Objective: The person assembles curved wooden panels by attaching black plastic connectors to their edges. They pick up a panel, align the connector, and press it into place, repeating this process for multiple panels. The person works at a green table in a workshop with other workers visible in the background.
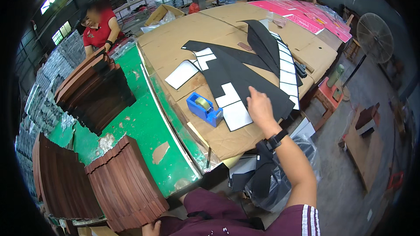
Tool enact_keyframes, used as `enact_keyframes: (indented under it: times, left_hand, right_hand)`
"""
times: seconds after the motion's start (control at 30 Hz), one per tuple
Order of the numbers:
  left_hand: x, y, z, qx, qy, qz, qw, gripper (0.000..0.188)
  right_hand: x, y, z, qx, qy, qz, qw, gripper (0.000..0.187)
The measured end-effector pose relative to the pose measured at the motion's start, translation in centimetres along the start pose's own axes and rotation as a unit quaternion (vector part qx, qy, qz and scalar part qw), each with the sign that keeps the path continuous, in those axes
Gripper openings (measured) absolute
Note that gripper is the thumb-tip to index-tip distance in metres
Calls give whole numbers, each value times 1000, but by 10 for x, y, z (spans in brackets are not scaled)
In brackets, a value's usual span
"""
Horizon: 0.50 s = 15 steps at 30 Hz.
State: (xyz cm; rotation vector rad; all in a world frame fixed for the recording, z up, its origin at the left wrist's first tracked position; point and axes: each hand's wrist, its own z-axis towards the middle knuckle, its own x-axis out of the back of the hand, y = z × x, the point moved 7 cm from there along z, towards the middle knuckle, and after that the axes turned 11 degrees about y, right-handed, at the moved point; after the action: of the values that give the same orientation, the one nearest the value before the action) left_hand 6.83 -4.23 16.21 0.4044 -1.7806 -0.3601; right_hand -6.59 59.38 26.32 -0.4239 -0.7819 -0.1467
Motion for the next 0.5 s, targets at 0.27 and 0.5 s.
enact_keyframes:
  times: [0.27, 0.5]
  left_hand:
    - [-12, -31, -6, 155, 21, -388, 908, 27]
    - [-35, -107, -40, 317, 125, -651, 678, 44]
  right_hand:
    - [29, 92, -4, -103, -129, -226, 960, 91]
    - [59, 62, 31, -161, -135, -144, 967, 55]
